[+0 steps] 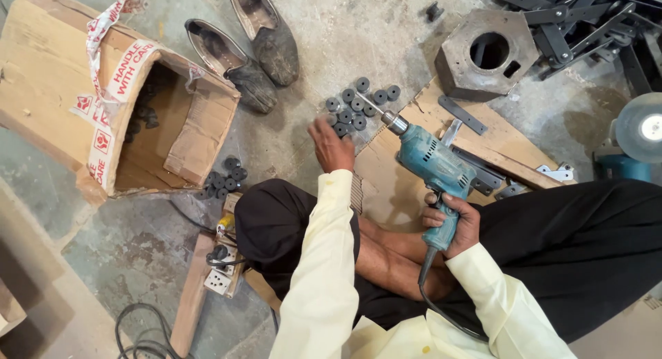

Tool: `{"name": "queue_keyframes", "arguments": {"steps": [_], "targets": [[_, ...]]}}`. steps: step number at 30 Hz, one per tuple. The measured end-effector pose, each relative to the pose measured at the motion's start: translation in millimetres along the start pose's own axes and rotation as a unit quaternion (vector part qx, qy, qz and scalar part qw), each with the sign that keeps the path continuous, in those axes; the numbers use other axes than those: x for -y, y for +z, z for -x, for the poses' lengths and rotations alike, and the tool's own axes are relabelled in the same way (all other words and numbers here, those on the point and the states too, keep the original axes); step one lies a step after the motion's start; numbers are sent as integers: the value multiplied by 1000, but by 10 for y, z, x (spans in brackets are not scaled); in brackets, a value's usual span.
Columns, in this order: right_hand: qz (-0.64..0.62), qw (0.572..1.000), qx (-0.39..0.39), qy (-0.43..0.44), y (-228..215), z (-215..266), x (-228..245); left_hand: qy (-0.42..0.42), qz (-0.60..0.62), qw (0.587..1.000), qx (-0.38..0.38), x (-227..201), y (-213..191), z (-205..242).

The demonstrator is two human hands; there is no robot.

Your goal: Using a hand-held power drill to ream out or enlarge holes in small cylindrical metal components.

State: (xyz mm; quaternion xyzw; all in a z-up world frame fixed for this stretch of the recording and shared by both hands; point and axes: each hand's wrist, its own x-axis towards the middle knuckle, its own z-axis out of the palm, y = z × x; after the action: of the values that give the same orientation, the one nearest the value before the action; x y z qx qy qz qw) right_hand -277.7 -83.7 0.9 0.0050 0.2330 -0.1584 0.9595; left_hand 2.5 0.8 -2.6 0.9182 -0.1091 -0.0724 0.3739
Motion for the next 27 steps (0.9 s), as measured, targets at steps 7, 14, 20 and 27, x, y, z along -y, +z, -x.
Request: {"name": "queue_keyframes", "arguments": {"steps": [7, 14, 20, 27], "targets": [[8, 1000, -1, -6, -10, -14, 6, 2, 80, 996, -39, 121, 243, -193], [-5, 1000, 15, -5, -217, 52, 72, 62, -5, 998, -18, 872, 951, -575], [-42, 999, 33, 5, -237, 3, 57, -48, -175, 976, 119, -20, -977, -666], [-50, 998, 29, 1, -322, -14, 84, -103, -267, 957, -53, 1814, -1728, -2118]]}}
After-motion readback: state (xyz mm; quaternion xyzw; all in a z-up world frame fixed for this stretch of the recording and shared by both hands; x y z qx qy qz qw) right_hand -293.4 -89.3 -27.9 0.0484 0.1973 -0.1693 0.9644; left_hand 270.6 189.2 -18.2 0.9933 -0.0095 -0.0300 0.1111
